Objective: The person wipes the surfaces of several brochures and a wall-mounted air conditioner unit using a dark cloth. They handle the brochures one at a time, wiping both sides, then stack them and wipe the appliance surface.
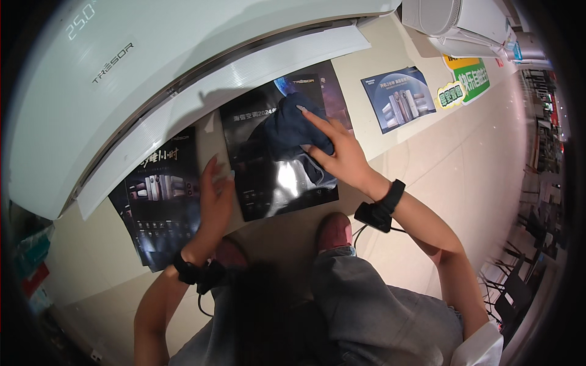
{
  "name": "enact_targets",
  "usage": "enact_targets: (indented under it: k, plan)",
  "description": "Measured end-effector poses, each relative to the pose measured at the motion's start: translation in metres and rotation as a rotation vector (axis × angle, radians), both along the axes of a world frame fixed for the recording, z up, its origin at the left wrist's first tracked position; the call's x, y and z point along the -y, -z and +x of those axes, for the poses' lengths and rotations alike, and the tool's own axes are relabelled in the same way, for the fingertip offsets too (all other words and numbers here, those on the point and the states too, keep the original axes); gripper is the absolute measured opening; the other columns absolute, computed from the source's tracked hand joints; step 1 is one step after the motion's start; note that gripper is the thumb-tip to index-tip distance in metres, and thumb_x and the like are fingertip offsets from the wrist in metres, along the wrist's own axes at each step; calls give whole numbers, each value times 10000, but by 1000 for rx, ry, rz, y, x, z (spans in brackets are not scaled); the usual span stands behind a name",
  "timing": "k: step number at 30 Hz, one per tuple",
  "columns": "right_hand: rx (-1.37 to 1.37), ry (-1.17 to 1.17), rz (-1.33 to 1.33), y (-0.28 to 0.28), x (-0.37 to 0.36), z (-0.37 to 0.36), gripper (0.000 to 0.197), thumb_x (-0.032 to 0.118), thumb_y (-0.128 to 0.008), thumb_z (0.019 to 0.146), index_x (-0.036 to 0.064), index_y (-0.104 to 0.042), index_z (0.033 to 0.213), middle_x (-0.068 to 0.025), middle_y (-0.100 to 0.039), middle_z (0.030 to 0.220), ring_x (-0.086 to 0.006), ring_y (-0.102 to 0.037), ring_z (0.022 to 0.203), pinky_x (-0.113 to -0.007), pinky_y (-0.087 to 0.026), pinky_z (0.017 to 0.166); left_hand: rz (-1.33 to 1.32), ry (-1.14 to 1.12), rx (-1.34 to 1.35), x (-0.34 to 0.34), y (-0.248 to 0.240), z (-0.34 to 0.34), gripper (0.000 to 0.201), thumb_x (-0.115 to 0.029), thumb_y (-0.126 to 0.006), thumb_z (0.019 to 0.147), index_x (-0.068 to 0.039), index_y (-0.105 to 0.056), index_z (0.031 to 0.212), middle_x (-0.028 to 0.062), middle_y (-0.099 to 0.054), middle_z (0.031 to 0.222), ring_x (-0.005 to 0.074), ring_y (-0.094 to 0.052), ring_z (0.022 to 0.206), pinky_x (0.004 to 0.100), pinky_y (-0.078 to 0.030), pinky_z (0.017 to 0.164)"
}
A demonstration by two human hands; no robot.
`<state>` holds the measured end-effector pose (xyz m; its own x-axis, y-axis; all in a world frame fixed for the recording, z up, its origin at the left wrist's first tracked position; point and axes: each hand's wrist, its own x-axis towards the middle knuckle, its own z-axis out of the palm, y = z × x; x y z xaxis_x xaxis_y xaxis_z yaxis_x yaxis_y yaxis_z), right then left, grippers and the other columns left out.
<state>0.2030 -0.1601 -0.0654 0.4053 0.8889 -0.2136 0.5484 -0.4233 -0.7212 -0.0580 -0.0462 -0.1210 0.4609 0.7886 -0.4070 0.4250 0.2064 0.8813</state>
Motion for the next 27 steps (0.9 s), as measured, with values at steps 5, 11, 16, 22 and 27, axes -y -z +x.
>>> enact_targets:
  k: [5, 11, 16, 22, 27]
  plan:
    - [377, -20, 125, 20, -5, -20, 750, 223, -728, 804, 210, -399, 1477, -277, -449, 1374, -403, -453, 1126, -458, -392, 1000, -479, 234, -108, -24, -4, 15, 456, -196, -572, 976, -49, -445, 1388, 57, -584, 1228, 142, -561, 1090, 300, -470, 893]
    - [350, -153, 139, 27, -5, -13, 882, 151, -807, 707, 240, -392, 1480, -247, -432, 1364, -402, -454, 1106, -463, -407, 978, -512, 426, 17, -2, -7, 20, 438, -305, -575, 986, -49, -485, 1330, 33, -613, 1162, 124, -596, 1031, 313, -497, 877]
    - [137, -124, 185, 19, 4, -44, 795, 105, -755, 764, 246, -412, 1468, -241, -465, 1289, -428, -508, 1111, -443, -448, 956, -940, 86, 176, -14, 26, -2, 560, -489, -325, 1032, -68, -443, 1383, 84, -547, 1327, 212, -525, 1231, 385, -431, 1040]
    - [-155, -156, 282, 20, 35, -108, 777, 154, -766, 751, 229, -433, 1449, -250, -470, 1244, -443, -526, 1133, -444, -454, 975, -985, 70, 429, -12, 10, 6, 676, -580, -174, 1017, -95, -400, 1430, 92, -517, 1380, 225, -496, 1279, 401, -389, 1090]
    - [-228, -213, 52, 9, 32, -104, 737, 133, -748, 749, 217, -455, 1420, -223, -464, 1219, -430, -510, 1168, -447, -466, 983, -1039, 34, 521, -13, 16, 0, 705, -604, -142, 1005, -108, -390, 1441, 89, -514, 1383, 230, -484, 1294, 408, -367, 1111]
